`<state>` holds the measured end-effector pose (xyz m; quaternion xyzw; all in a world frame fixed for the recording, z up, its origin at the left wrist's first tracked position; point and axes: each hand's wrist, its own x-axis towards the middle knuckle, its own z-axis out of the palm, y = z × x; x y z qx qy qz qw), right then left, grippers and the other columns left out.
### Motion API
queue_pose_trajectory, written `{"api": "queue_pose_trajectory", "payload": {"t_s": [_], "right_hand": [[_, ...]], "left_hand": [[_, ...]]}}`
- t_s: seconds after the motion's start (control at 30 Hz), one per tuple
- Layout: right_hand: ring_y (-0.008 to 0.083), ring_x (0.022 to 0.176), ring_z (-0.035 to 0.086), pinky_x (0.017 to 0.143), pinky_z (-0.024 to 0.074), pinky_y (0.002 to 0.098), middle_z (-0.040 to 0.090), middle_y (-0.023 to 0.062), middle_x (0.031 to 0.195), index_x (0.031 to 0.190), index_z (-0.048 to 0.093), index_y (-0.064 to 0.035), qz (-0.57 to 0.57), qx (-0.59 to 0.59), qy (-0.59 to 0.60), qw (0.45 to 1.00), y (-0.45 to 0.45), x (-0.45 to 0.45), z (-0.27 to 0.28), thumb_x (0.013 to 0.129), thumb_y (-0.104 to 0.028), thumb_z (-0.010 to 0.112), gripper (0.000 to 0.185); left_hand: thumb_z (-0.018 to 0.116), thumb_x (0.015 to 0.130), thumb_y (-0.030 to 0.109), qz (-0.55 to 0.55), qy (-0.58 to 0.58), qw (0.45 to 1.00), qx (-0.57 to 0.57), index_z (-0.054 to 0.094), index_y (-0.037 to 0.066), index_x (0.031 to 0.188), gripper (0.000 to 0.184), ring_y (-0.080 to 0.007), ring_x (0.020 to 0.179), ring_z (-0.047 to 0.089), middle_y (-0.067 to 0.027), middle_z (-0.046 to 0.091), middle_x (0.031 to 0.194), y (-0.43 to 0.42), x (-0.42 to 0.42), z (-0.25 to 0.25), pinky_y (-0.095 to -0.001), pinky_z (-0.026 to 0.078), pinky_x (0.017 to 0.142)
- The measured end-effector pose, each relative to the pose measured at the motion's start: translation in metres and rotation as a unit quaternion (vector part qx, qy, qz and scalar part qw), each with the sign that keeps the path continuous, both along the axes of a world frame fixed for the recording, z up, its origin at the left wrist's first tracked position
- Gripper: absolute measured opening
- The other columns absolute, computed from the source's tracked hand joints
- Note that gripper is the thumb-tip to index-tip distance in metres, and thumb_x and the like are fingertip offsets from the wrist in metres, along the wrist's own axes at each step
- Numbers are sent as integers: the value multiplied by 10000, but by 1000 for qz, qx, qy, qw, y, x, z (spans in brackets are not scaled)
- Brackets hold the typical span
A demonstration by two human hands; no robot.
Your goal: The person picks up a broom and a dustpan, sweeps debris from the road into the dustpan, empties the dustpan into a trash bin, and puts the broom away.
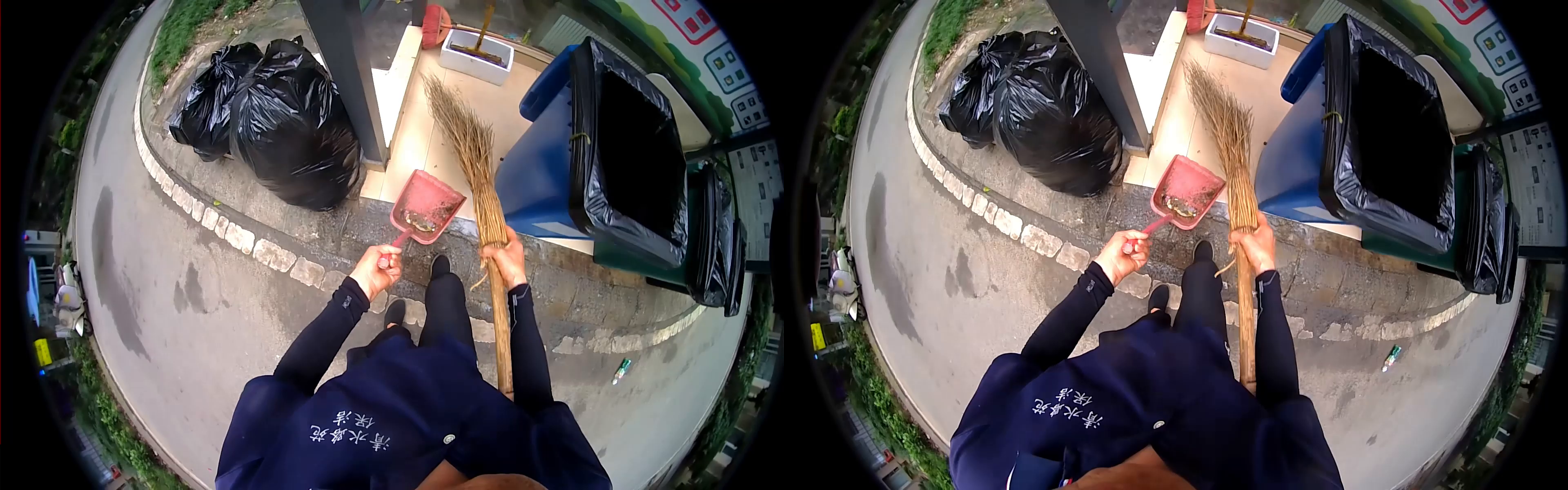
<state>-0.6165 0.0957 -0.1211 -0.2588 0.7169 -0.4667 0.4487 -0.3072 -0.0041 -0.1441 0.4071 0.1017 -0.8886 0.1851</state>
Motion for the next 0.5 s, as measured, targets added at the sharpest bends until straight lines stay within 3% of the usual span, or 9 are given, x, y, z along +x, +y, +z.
{"api": "queue_pose_trajectory", "payload": {"t_s": [0.03, 0.2, 0.23, 0.43, 0.5], "right_hand": [[194, 728, 691, 673, 562, 331, 711, 84, 914, 1266, 579, -30, 11, -20, 64, 998, -41, -16, -19, 611, -54, 749, 677], [333, 995, 696, 870, 534, 418, 727, 187, 1037, 1302, 580, -90, 76, 93, 214, 969, -246, -89, -45, 563, -249, 788, 784], [367, 1013, 685, 887, 527, 437, 724, 198, 1040, 1309, 580, -100, 81, 86, 222, 968, -280, -100, -58, 566, -269, 785, 789], [383, 1027, 684, 882, 536, 453, 728, 199, 1018, 1360, 533, -154, 195, 145, 320, 916, -415, -111, -41, 631, -252, 761, 770], [366, 1043, 682, 903, 535, 440, 723, 199, 1062, 1420, 516, -160, 242, 180, 327, 895, -449, -113, -46, 608, -224, 769, 853]], "left_hand": [[591, 873, 33, 5, -4, 1000, 9, 450, 24, 823, 150, -84, 513, 435, 4, 422, 635, -15, -9, -1, -227, 303, 454], [556, 917, 68, 18, 35, 999, 36, 534, -81, 958, 156, -60, 480, 370, 37, 387, 574, -78, -61, 19, -222, 271, 454], [559, 919, 65, 20, -16, 999, 21, 545, -87, 1004, 174, -60, 478, 362, 37, 388, 589, -86, -69, 26, -225, 267, 453], [566, 905, 32, 30, -40, 998, 42, 549, -60, 1049, 171, -79, 486, 366, 24, 381, 613, -133, -108, 47, -240, 262, 444], [567, 903, 24, 44, -40, 994, 91, 550, -51, 1041, 158, -82, 487, 363, 21, 385, 616, -157, -119, 49, -246, 263, 439]]}}
